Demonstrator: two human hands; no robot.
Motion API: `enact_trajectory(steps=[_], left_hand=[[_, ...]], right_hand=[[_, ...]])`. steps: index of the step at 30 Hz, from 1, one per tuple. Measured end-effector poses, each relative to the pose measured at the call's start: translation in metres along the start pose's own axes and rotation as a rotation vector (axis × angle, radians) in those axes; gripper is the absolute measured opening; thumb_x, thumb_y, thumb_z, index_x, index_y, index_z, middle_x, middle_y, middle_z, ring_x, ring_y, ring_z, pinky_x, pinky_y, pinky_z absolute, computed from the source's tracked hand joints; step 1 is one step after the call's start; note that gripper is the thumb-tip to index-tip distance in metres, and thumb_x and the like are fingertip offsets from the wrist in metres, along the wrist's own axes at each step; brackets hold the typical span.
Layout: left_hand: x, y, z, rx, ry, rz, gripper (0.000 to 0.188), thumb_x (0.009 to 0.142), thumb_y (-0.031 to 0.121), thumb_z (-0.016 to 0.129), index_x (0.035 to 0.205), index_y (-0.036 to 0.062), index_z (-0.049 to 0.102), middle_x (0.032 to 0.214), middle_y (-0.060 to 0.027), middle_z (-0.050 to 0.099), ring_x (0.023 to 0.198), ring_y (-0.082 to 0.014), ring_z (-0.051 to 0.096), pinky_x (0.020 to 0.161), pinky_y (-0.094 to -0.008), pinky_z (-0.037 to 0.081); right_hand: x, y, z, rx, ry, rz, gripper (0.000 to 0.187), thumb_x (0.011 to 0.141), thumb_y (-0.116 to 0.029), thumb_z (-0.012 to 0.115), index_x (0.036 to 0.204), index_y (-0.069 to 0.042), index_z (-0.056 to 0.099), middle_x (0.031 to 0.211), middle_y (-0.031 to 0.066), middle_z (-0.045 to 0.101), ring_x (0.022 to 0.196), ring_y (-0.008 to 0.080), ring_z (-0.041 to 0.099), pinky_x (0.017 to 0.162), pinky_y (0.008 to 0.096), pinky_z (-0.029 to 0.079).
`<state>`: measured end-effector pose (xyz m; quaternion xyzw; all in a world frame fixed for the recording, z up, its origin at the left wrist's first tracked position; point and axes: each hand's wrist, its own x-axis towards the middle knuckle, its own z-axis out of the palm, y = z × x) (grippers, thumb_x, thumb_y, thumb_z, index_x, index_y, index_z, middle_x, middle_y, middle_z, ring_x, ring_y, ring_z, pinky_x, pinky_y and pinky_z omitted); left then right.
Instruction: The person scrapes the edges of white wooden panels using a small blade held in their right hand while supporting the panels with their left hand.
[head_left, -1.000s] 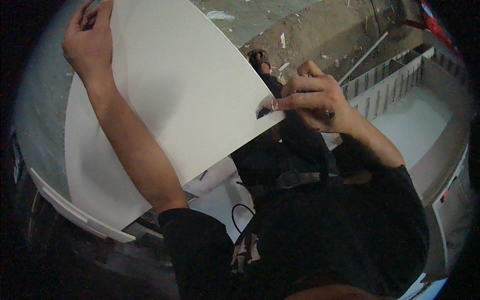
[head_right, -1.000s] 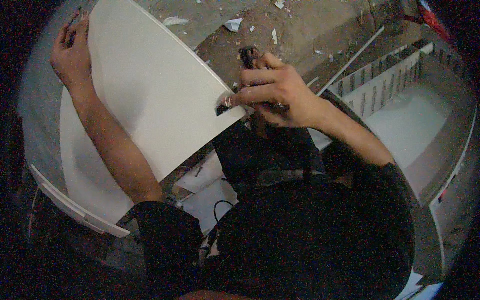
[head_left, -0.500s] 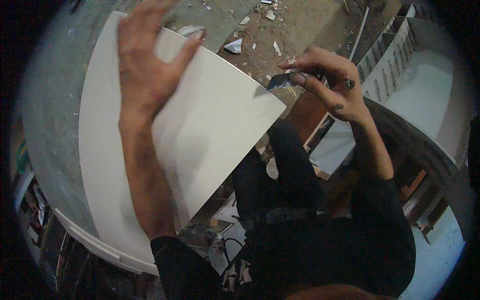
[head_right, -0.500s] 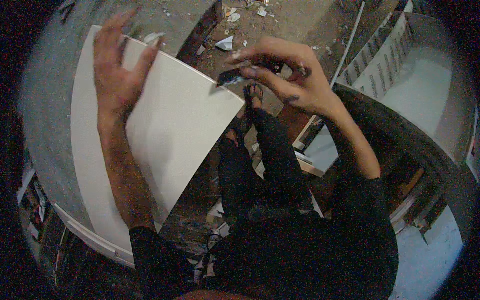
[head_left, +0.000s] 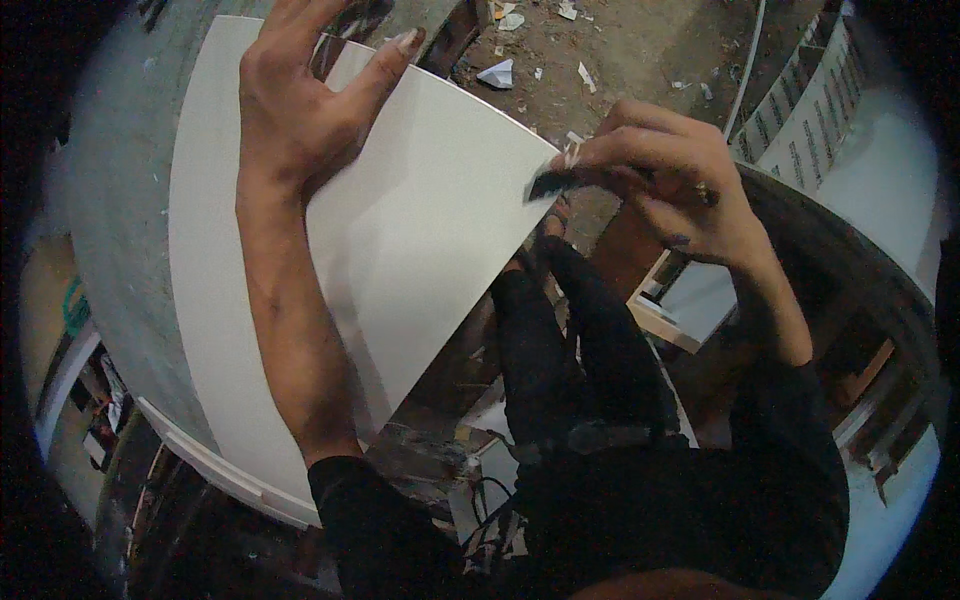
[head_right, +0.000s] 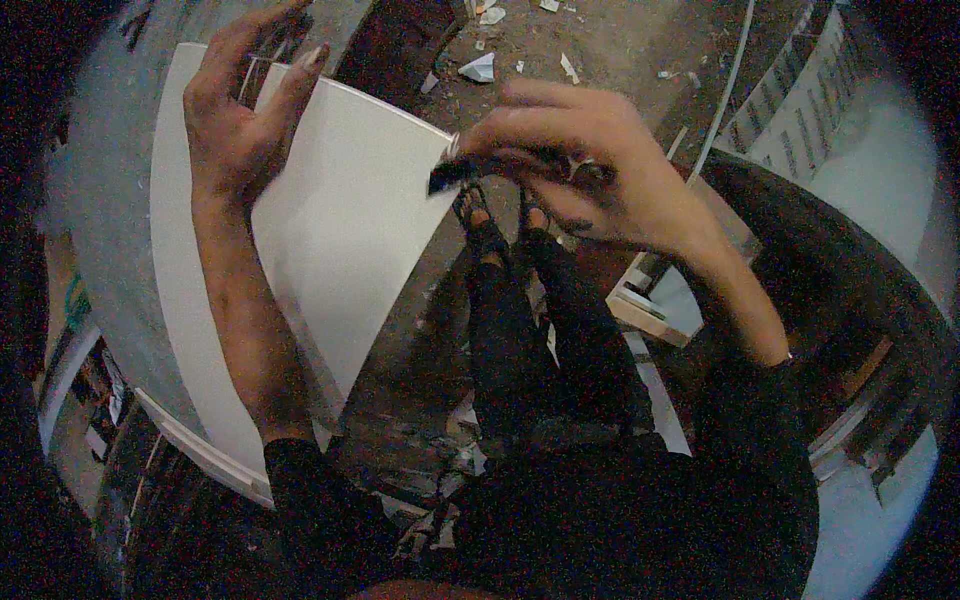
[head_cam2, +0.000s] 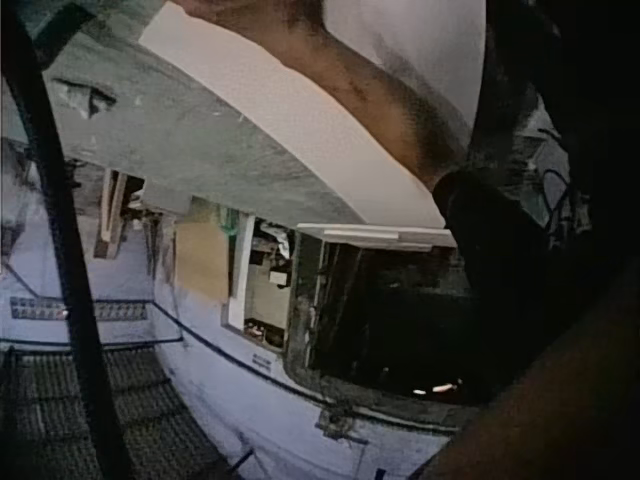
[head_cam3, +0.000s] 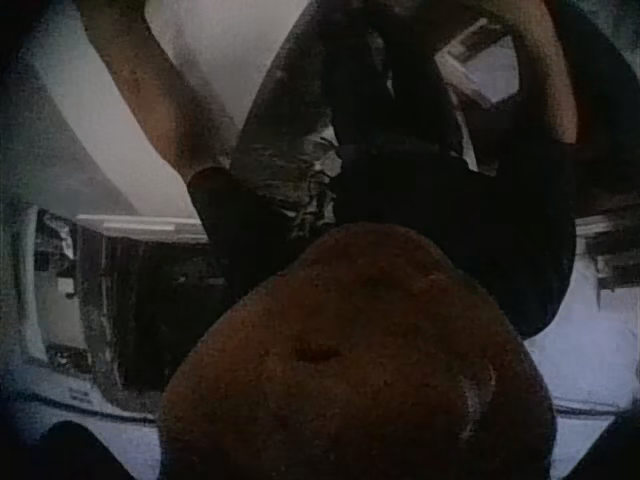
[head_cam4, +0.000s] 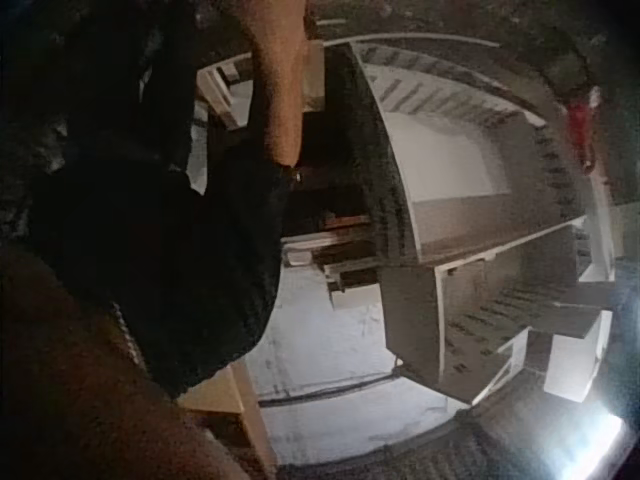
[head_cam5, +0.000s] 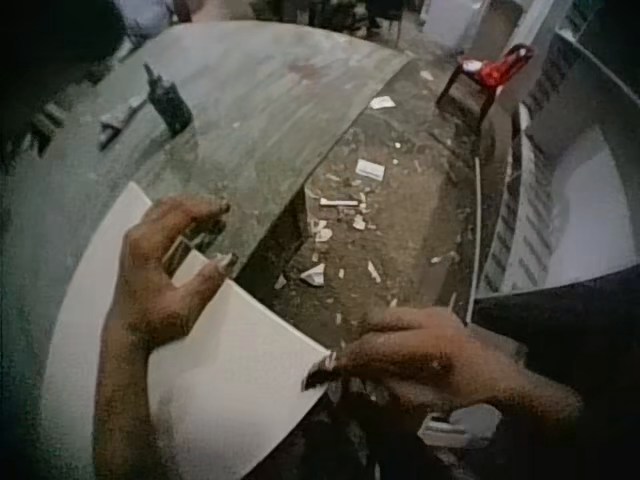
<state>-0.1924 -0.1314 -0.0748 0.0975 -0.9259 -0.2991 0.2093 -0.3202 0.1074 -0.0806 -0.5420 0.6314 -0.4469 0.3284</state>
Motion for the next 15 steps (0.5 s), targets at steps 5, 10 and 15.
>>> enact_trajectory(steps=[5, 10, 15], left_hand=[[-0.004, -0.024, -0.001, 0.004, -0.044, 0.061, 0.036, 0.073, 0.026, 0.077, 0.102, 0.0068, 0.069, 0.096, -0.0129, 0.067, 0.089, -0.0287, 0.063, 0.083, -0.0374, 0.05], [-0.005, -0.022, -0.004, 0.026, -0.167, 0.138, 0.033, 0.075, 0.018, 0.075, 0.105, 0.0056, 0.069, 0.091, -0.0102, 0.066, 0.086, -0.0209, 0.062, 0.08, -0.0317, 0.05], [-0.003, -0.024, 0.0, -0.027, -0.168, 0.089, 0.031, 0.077, 0.017, 0.075, 0.105, 0.0048, 0.069, 0.092, -0.0111, 0.066, 0.084, -0.0196, 0.063, 0.079, -0.0306, 0.05]], right_hand=[[-0.017, 0.0, 0.019, -0.031, 0.324, 0.161, 0.03, 0.076, 0.008, 0.059, 0.102, -0.004, 0.068, 0.086, 0.0098, 0.065, 0.078, 0.018, 0.063, 0.071, 0.0265, 0.048], [-0.018, 0.004, 0.031, -0.006, 0.437, 0.145, 0.026, 0.078, 0.006, 0.061, 0.1, -0.004, 0.07, 0.088, 0.009, 0.066, 0.08, 0.017, 0.064, 0.07, 0.0262, 0.048], [-0.004, -0.002, 0.024, -0.116, 0.315, 0.119, 0.026, 0.076, 0.005, 0.064, 0.1, -0.004, 0.069, 0.089, 0.0081, 0.067, 0.081, 0.0164, 0.064, 0.071, 0.0253, 0.049]])
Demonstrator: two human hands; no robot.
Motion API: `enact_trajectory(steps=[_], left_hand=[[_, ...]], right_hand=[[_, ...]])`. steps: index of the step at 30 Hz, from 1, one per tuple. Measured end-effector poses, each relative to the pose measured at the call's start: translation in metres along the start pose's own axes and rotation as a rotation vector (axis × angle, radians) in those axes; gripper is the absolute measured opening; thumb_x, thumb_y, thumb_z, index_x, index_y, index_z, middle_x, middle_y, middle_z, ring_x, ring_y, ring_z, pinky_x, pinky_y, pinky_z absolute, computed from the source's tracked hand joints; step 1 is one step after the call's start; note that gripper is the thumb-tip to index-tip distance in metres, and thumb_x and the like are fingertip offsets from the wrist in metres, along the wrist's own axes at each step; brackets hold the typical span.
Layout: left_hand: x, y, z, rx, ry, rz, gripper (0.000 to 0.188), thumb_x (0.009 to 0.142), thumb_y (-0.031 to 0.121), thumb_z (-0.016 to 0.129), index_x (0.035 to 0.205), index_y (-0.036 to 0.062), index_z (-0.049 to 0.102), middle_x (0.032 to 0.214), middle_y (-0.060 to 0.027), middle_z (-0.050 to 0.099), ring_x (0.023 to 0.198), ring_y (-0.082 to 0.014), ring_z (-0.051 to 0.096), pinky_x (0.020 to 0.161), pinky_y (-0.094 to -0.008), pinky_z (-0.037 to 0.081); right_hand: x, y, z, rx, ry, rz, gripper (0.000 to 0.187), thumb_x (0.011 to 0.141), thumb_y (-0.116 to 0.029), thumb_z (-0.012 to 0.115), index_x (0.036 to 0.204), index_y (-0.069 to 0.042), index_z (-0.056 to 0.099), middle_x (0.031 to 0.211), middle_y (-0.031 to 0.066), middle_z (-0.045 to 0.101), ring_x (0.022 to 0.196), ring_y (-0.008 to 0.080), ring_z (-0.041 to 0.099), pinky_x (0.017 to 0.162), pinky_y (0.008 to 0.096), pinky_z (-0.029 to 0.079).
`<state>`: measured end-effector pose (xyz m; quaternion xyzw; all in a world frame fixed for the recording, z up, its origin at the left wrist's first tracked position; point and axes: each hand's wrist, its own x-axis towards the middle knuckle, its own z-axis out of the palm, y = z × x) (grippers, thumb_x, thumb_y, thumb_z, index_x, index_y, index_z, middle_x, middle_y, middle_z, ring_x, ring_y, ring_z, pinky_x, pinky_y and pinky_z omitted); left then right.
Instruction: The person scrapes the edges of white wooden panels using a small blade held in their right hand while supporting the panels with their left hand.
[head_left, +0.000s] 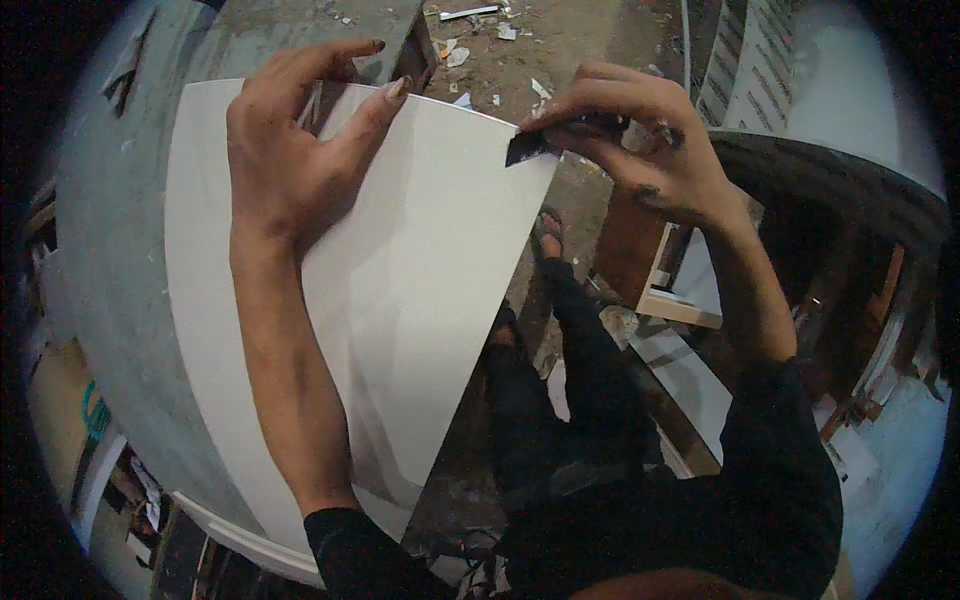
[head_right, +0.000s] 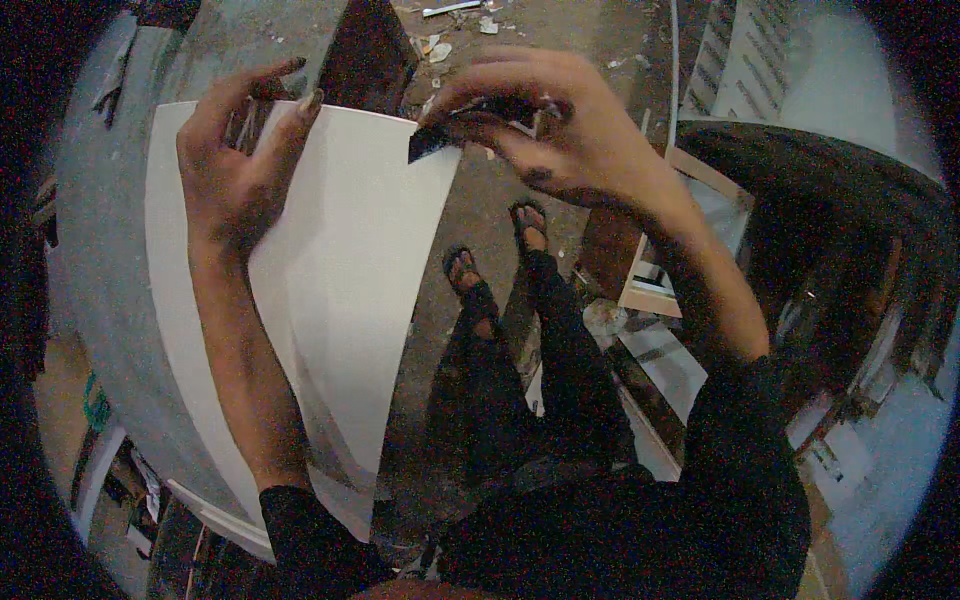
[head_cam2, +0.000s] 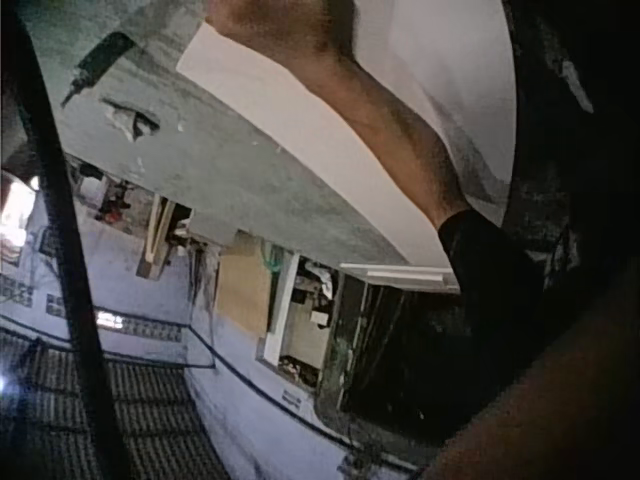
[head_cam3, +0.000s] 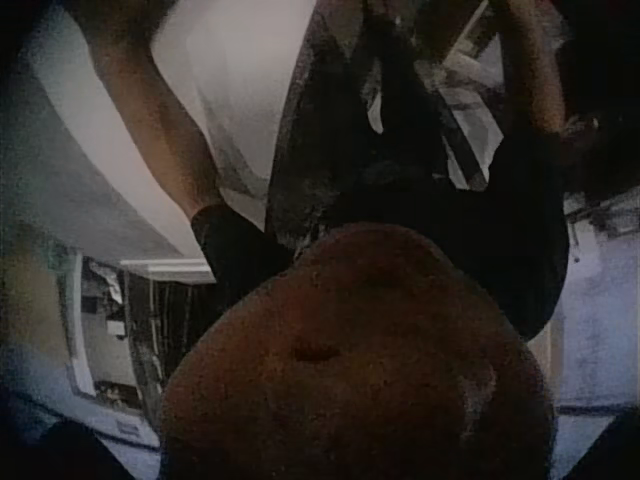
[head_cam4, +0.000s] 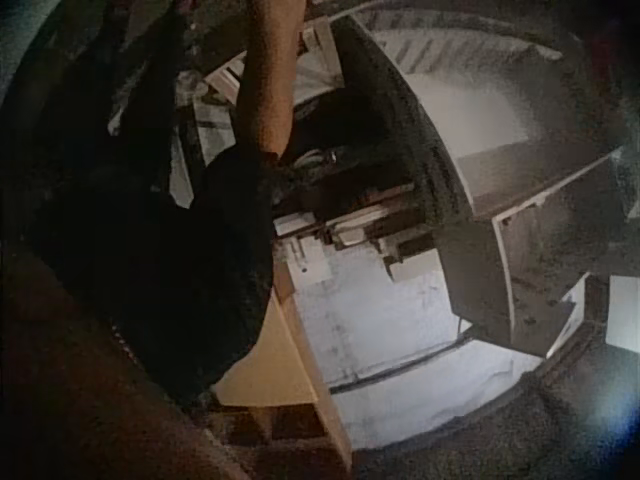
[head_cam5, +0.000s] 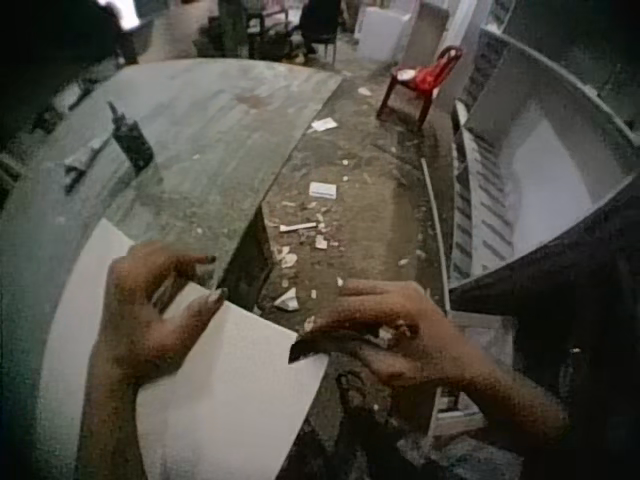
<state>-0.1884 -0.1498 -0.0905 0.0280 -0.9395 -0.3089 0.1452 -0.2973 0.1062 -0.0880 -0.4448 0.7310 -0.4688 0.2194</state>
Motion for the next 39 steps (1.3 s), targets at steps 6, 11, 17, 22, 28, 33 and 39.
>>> enact_trajectory(steps=[6, 11, 17, 22, 28, 33, 39], left_hand=[[-0.001, -0.002, 0.003, -0.059, 0.063, -0.009, 0.033, 0.074, 0.023, 0.077, 0.101, 0.0041, 0.07, 0.091, -0.0139, 0.069, 0.081, -0.0254, 0.067, 0.074, -0.0327, 0.052], [-0.007, 0.013, -0.001, -0.051, -0.023, -0.09, 0.029, 0.082, 0.014, 0.072, 0.108, 0.0013, 0.067, 0.095, -0.0107, 0.067, 0.089, -0.0137, 0.062, 0.081, -0.0262, 0.049], [-0.009, -0.004, 0.003, -0.117, 0.074, -0.027, 0.031, 0.074, 0.021, 0.079, 0.099, 0.0054, 0.071, 0.085, -0.0104, 0.069, 0.074, -0.0162, 0.064, 0.067, -0.0276, 0.05], [-0.006, 0.002, 0.004, -0.123, 0.047, -0.08, 0.031, 0.075, 0.022, 0.079, 0.1, 0.0054, 0.071, 0.084, -0.0106, 0.069, 0.074, -0.0167, 0.064, 0.066, -0.0278, 0.049], [-0.003, 0.006, 0.004, -0.079, 0.038, -0.086, 0.033, 0.075, 0.024, 0.078, 0.101, 0.0056, 0.07, 0.085, -0.0114, 0.069, 0.075, -0.0187, 0.065, 0.067, -0.0294, 0.05], [-0.002, 0.005, 0.006, -0.096, 0.047, -0.066, 0.033, 0.075, 0.023, 0.078, 0.102, 0.0055, 0.07, 0.087, -0.0121, 0.069, 0.078, -0.0196, 0.066, 0.07, -0.0307, 0.051], [0.0, -0.001, 0.01, -0.133, 0.044, -0.055, 0.034, 0.075, 0.023, 0.078, 0.102, 0.0046, 0.07, 0.086, -0.0126, 0.07, 0.079, -0.0201, 0.067, 0.071, -0.031, 0.051]], right_hand=[[-0.006, 0.005, 0.005, -0.002, 0.036, -0.041, 0.023, 0.076, 0.006, 0.065, 0.096, -0.003, 0.069, 0.085, 0.0066, 0.066, 0.078, 0.0162, 0.063, 0.07, 0.0259, 0.049], [-0.016, -0.008, 0.008, -0.046, 0.082, -0.012, 0.021, 0.074, 0.007, 0.065, 0.092, -0.003, 0.07, 0.079, 0.0069, 0.064, 0.073, 0.0186, 0.062, 0.067, 0.0263, 0.048], [-0.025, -0.013, 0.01, -0.073, 0.032, -0.027, 0.021, 0.076, 0.009, 0.062, 0.093, -0.001, 0.069, 0.081, 0.0071, 0.066, 0.079, 0.0169, 0.066, 0.07, 0.0269, 0.052], [-0.035, -0.006, 0.006, 0.155, 0.255, 0.044, 0.021, 0.079, 0.01, 0.059, 0.097, 0.003, 0.067, 0.086, 0.0088, 0.068, 0.092, 0.0169, 0.067, 0.084, 0.0287, 0.054], [-0.029, 0.0, 0.016, 0.073, 0.223, 0.037, 0.02, 0.079, 0.008, 0.061, 0.095, 0.0, 0.069, 0.084, 0.0057, 0.066, 0.079, 0.0109, 0.064, 0.069, 0.0223, 0.049], [-0.03, 0.001, 0.02, 0.033, 0.243, 0.034, 0.023, 0.076, 0.009, 0.06, 0.094, -0.001, 0.069, 0.081, 0.0065, 0.064, 0.073, 0.0097, 0.061, 0.064, 0.0219, 0.046], [-0.038, 0.001, 0.031, 0.01, 0.291, 0.008, 0.025, 0.074, 0.009, 0.061, 0.094, -0.003, 0.07, 0.077, 0.0072, 0.062, 0.069, 0.0112, 0.059, 0.059, 0.0235, 0.043]])
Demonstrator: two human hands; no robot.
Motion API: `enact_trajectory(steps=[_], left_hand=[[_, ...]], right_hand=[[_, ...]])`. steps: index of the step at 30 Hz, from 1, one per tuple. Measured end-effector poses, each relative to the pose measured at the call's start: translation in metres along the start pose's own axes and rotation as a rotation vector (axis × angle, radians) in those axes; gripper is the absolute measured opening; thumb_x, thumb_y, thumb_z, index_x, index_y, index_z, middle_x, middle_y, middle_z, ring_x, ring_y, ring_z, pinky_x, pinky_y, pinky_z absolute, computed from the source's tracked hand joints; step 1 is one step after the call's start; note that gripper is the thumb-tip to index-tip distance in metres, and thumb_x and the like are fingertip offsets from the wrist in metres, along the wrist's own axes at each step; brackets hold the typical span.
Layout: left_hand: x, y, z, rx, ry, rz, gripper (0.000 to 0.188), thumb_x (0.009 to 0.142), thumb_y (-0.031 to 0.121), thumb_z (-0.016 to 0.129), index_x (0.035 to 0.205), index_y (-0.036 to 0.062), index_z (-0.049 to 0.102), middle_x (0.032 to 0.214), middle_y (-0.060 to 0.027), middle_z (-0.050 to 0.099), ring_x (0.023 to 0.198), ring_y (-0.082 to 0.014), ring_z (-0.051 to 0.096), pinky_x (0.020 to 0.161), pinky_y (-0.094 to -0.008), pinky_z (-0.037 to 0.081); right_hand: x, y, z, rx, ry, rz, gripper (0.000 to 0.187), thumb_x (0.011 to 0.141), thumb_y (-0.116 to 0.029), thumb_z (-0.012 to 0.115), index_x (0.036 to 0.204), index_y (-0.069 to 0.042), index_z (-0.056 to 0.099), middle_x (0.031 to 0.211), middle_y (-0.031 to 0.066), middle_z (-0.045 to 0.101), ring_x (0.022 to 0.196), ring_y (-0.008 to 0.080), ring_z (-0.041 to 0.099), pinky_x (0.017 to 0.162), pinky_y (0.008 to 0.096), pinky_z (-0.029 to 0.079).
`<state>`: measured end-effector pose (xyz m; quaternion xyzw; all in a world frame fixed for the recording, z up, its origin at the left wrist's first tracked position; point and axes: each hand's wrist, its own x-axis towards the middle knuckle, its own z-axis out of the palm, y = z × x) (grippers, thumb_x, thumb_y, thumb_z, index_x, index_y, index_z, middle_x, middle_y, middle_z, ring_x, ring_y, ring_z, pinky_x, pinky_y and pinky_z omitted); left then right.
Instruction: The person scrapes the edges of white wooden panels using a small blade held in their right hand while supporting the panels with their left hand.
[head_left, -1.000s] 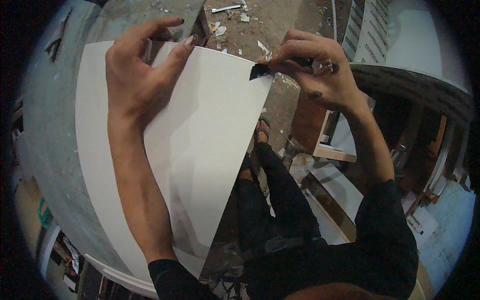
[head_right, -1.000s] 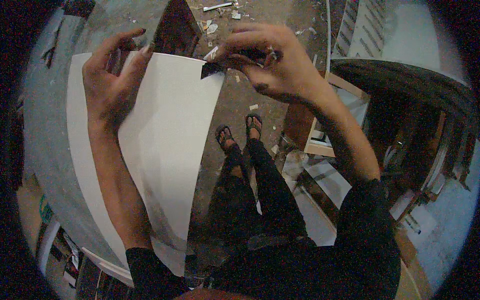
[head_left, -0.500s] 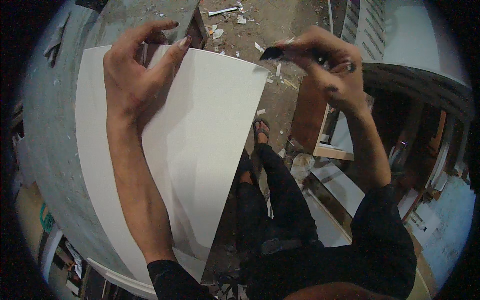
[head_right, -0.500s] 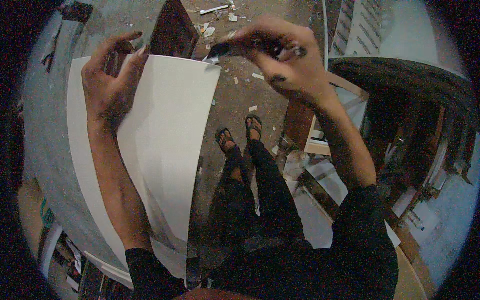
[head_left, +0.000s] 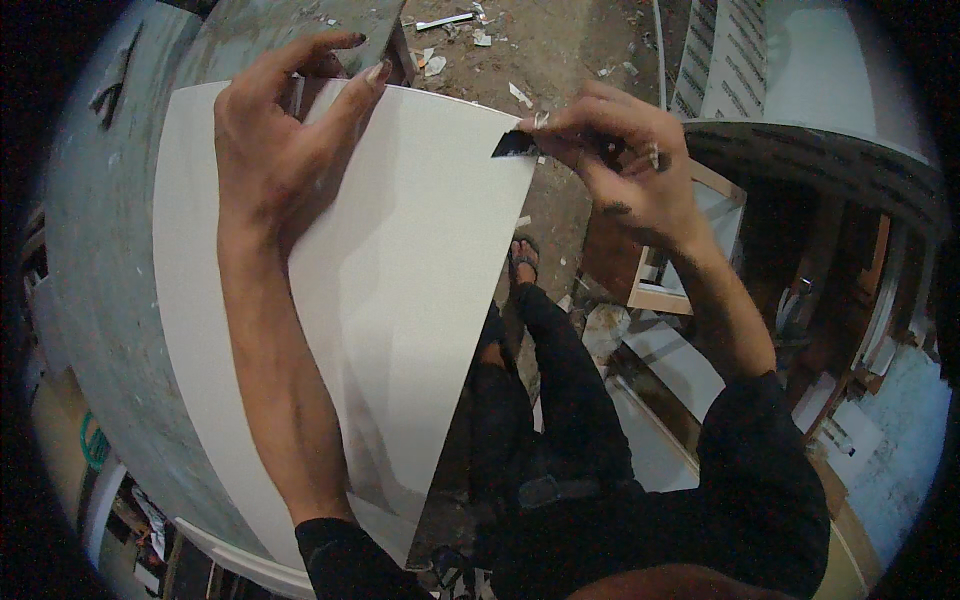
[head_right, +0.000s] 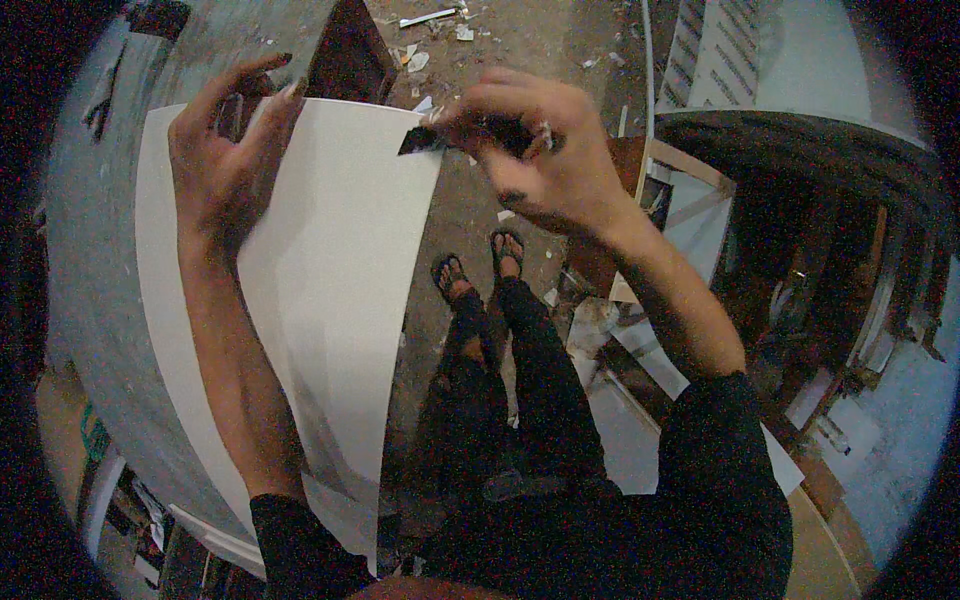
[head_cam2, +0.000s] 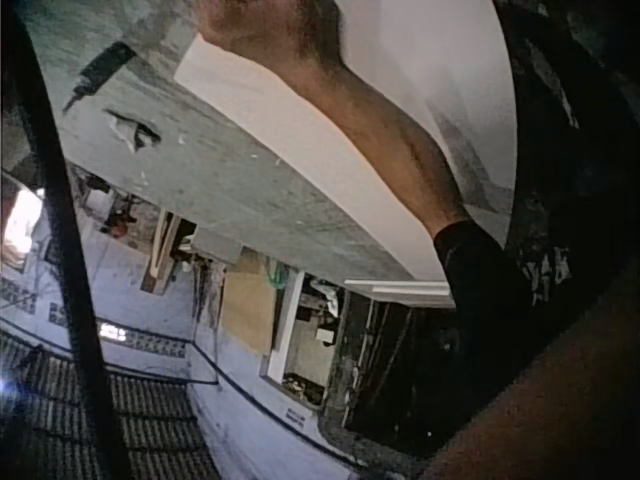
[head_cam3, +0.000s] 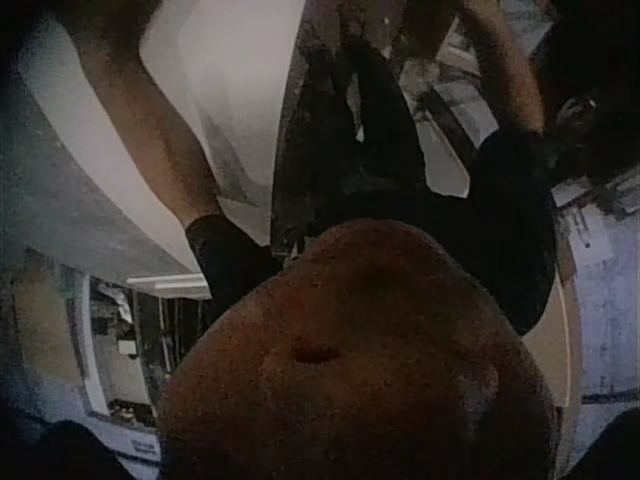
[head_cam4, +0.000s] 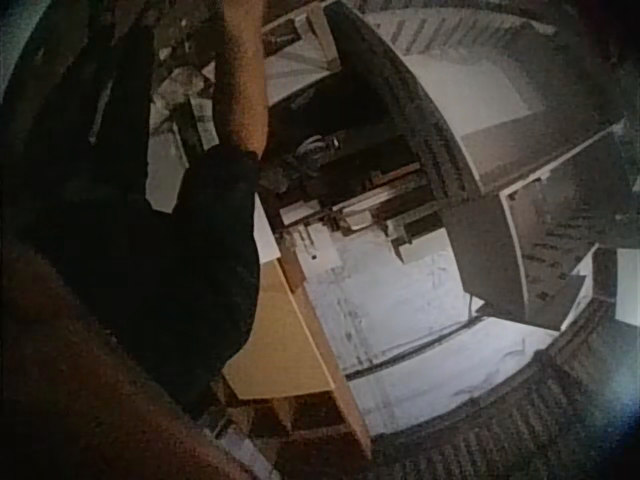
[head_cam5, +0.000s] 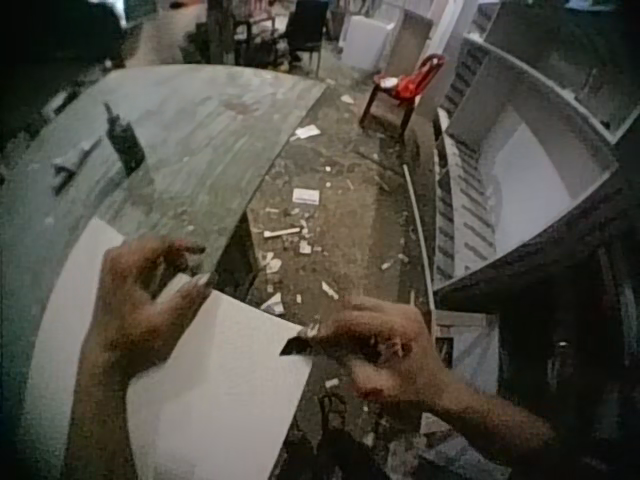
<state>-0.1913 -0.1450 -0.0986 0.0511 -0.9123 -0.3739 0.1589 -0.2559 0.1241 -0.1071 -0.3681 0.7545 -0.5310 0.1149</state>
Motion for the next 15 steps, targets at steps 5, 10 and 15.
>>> enact_trajectory(steps=[5, 10, 15], left_hand=[[0.0, 0.009, -0.007, 0.001, -0.108, -0.145, 0.041, 0.078, 0.026, 0.074, 0.113, 0.0065, 0.066, 0.105, -0.0162, 0.067, 0.096, -0.0252, 0.066, 0.084, -0.0337, 0.05], [-0.001, 0.028, -0.003, -0.003, -0.054, -0.117, 0.024, 0.084, 0.013, 0.07, 0.104, 0.0002, 0.067, 0.079, -0.0037, 0.064, 0.072, -0.008, 0.055, 0.065, -0.0224, 0.045], [0.003, 0.031, -0.004, 0.054, -0.096, -0.235, 0.034, 0.081, 0.014, 0.069, 0.111, 0.0002, 0.064, 0.093, -0.0107, 0.065, 0.085, -0.0148, 0.06, 0.076, -0.0273, 0.048]], right_hand=[[-0.022, -0.016, 0.01, -0.081, -0.028, -0.017, 0.032, 0.068, 0.009, 0.06, 0.094, -0.006, 0.071, 0.073, 0.0081, 0.058, 0.062, 0.0189, 0.057, 0.055, 0.0268, 0.041], [-0.049, -0.045, 0.025, -0.027, -0.132, 0.085, 0.035, 0.066, 0.008, 0.061, 0.096, -0.007, 0.072, 0.074, 0.0079, 0.058, 0.063, 0.0183, 0.059, 0.055, 0.0281, 0.044], [-0.037, -0.03, 0.016, -0.015, 0.021, 0.049, 0.028, 0.074, 0.009, 0.065, 0.098, -0.002, 0.071, 0.086, 0.0087, 0.067, 0.077, 0.015, 0.065, 0.068, 0.024, 0.05]])
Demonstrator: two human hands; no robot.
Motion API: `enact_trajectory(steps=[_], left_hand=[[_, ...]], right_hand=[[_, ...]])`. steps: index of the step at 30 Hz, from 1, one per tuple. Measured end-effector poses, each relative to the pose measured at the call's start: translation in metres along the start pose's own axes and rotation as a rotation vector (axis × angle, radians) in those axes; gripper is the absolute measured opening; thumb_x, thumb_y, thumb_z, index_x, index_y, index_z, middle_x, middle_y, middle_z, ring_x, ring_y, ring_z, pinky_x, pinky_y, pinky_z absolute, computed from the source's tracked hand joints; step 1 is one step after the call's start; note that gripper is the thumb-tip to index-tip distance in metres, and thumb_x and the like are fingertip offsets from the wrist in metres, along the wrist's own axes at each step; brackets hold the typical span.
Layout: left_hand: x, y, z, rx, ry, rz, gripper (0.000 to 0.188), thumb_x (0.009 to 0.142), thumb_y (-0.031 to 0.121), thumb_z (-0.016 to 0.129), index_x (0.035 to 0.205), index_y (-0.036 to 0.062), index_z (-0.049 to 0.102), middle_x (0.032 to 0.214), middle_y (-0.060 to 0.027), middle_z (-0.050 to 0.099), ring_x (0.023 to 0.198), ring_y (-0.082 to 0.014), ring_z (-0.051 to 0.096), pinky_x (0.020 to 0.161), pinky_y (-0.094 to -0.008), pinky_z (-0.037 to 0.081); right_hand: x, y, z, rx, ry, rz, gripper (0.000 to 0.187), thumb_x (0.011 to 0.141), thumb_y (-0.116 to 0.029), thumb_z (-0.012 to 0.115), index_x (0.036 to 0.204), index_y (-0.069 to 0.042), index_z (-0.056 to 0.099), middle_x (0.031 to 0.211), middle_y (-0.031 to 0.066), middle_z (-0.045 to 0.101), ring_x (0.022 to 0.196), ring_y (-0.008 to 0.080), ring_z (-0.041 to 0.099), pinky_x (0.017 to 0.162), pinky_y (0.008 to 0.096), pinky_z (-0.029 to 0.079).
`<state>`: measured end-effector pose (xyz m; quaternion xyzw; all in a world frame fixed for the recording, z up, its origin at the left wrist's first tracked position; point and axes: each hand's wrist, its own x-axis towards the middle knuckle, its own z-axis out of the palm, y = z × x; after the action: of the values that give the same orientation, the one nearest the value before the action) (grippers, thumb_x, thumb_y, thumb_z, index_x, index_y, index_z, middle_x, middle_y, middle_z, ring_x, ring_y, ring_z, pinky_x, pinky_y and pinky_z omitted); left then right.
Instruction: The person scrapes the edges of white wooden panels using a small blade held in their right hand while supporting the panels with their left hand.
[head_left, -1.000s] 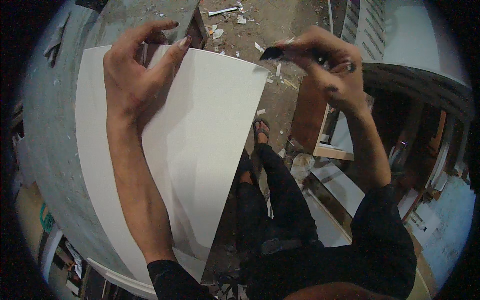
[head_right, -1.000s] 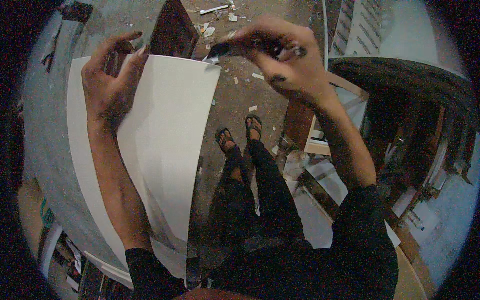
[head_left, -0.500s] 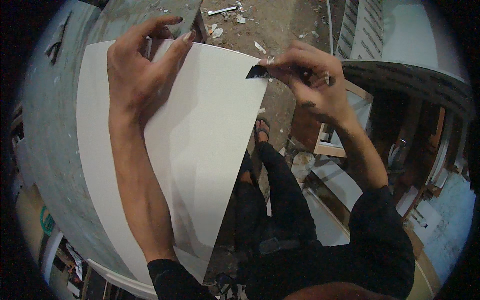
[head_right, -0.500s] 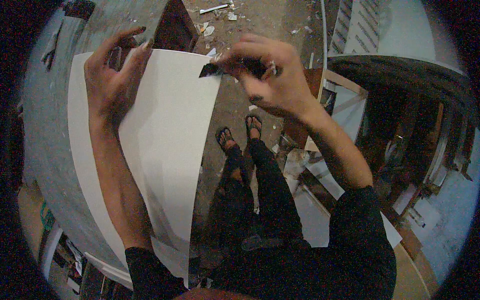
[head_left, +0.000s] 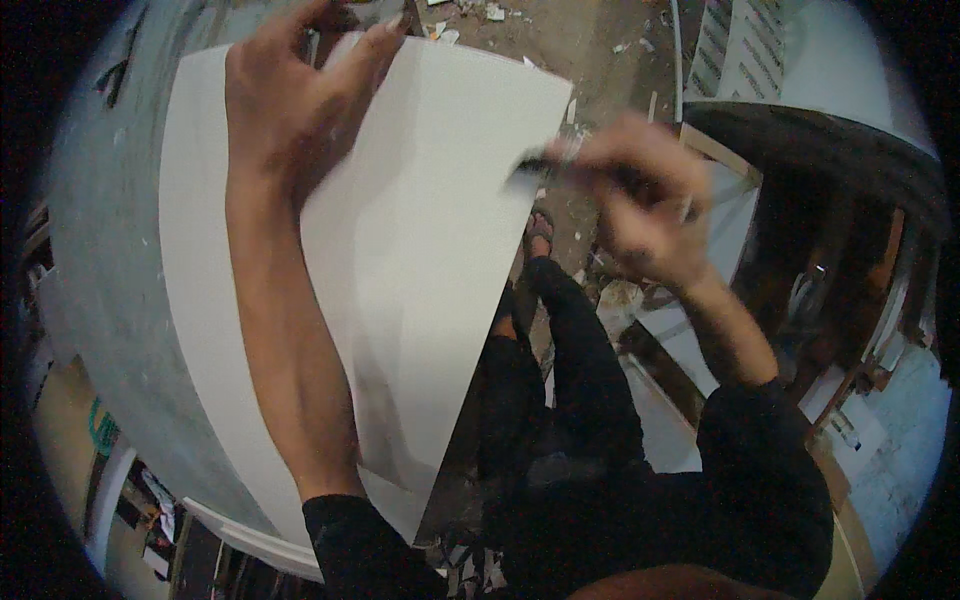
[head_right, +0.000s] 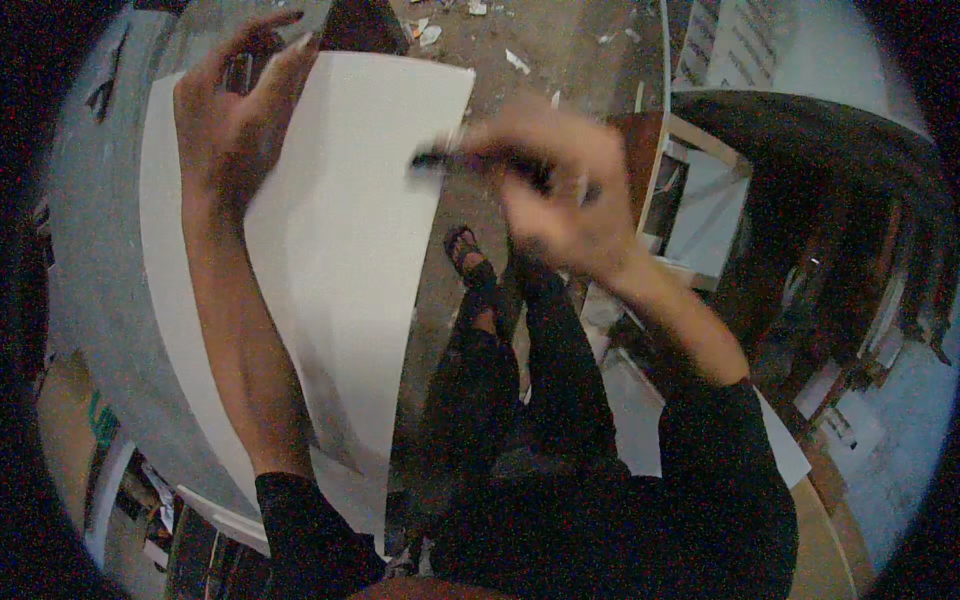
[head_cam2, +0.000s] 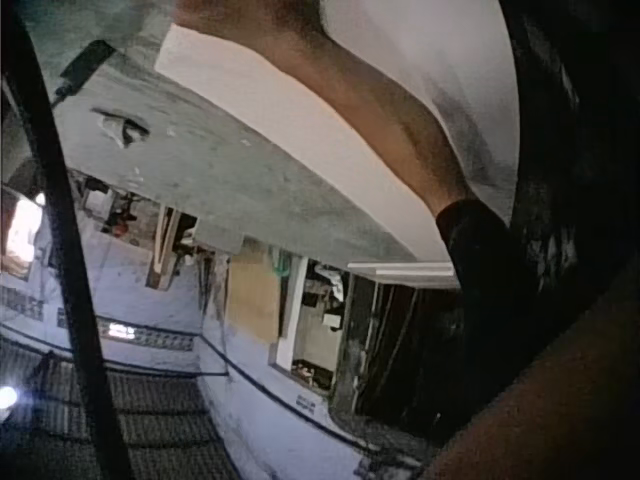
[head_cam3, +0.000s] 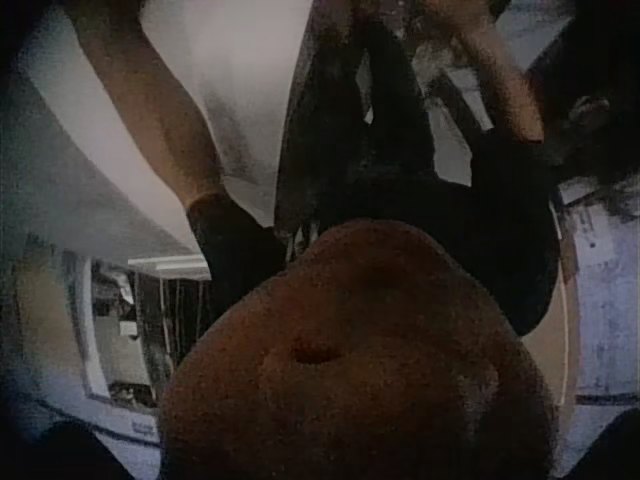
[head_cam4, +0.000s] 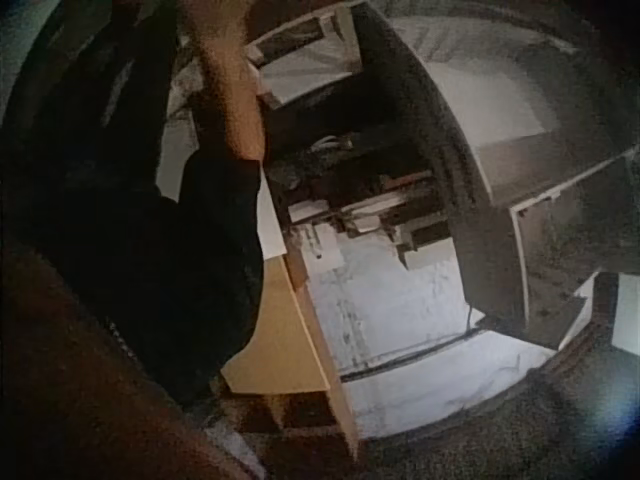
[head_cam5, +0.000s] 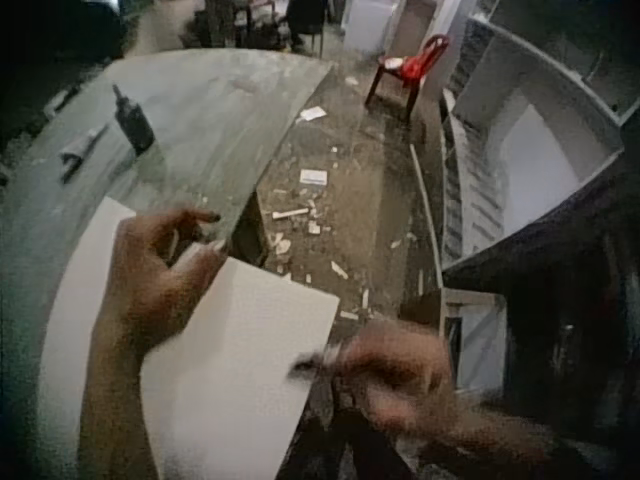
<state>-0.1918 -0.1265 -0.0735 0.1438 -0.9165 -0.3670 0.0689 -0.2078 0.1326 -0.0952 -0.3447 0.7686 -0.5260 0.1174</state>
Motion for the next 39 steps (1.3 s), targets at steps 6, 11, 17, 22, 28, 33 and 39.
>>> enact_trajectory(steps=[6, 11, 17, 22, 28, 33, 39], left_hand=[[-0.009, 0.021, -0.004, -0.121, 0.058, 0.002, 0.028, 0.077, 0.01, 0.065, 0.1, -0.0068, 0.063, 0.073, -0.0113, 0.062, 0.069, -0.0159, 0.055, 0.063, -0.0304, 0.046], [-0.023, 0.017, 0.004, -0.019, 0.132, 0.127, 0.027, 0.078, 0.009, 0.065, 0.1, -0.0071, 0.063, 0.076, -0.0106, 0.062, 0.068, -0.0152, 0.054, 0.062, -0.0289, 0.045], [-0.018, 0.006, 0.003, 0.01, 0.15, 0.176, 0.026, 0.078, 0.009, 0.066, 0.099, -0.0065, 0.064, 0.079, -0.0116, 0.063, 0.068, -0.0168, 0.054, 0.063, -0.0303, 0.046], [0.007, -0.024, 0.0, 0.318, 0.168, 0.603, 0.025, 0.08, 0.01, 0.068, 0.099, -0.0058, 0.064, 0.078, -0.0119, 0.063, 0.069, -0.0184, 0.056, 0.062, -0.032, 0.046], [-0.005, -0.024, -0.016, -0.543, -0.073, 0.072, 0.055, 0.076, 0.024, 0.077, 0.126, 0.0098, 0.057, 0.126, -0.0117, 0.057, 0.12, -0.0242, 0.051, 0.09, -0.0339, 0.049], [-0.099, 0.005, -0.052, -0.514, -0.02, -0.136, 0.077, 0.079, 0.039, 0.074, 0.143, 0.0181, 0.036, 0.153, -0.0107, 0.026, 0.142, -0.033, 0.019, 0.108, -0.0515, 0.032], [-0.225, -0.102, -0.093, 0.471, 0.1, 0.032, 0.06, 0.088, 0.032, 0.061, 0.141, 0.0104, 0.042, 0.146, -0.0174, 0.038, 0.138, -0.0339, 0.031, 0.112, -0.0472, 0.025]], right_hand=[[0.023, 0.016, 0.016, 0.087, 0.165, 0.039, 0.022, 0.078, 0.011, 0.063, 0.097, 0.002, 0.069, 0.094, 0.0108, 0.069, 0.086, 0.0159, 0.066, 0.079, 0.0238, 0.051], [-0.008, 0.0, 0.029, -0.055, 0.027, -0.021, 0.034, 0.069, 0.008, 0.058, 0.098, -0.005, 0.071, 0.077, 0.0091, 0.062, 0.07, 0.0177, 0.062, 0.061, 0.0279, 0.049], [-0.067, -0.042, 0.059, -0.085, -0.158, 0.031, 0.04, 0.062, 0.004, 0.058, 0.098, -0.008, 0.07, 0.076, 0.0077, 0.057, 0.06, 0.0212, 0.059, 0.056, 0.0303, 0.048], [-0.088, -0.062, 0.065, 0.002, -0.182, 0.001, 0.037, 0.065, 0.007, 0.058, 0.097, -0.008, 0.069, 0.077, 0.0091, 0.06, 0.064, 0.0244, 0.061, 0.059, 0.0306, 0.05], [-0.036, -0.023, 0.058, 0.004, 0.261, 0.129, 0.016, 0.084, 0.001, 0.062, 0.098, -0.002, 0.069, 0.093, 0.0088, 0.067, 0.085, 0.0158, 0.064, 0.076, 0.0262, 0.05], [-0.027, -0.017, 0.05, -0.106, 0.212, -0.007, 0.013, 0.084, 0.003, 0.064, 0.096, 0.001, 0.067, 0.095, 0.0094, 0.07, 0.091, 0.0146, 0.066, 0.082, 0.0237, 0.05], [-0.079, -0.04, 0.081, -0.023, 0.113, 0.036, 0.026, 0.072, 0.006, 0.058, 0.094, -0.001, 0.07, 0.077, 0.0094, 0.063, 0.07, 0.017, 0.062, 0.063, 0.026, 0.047]])
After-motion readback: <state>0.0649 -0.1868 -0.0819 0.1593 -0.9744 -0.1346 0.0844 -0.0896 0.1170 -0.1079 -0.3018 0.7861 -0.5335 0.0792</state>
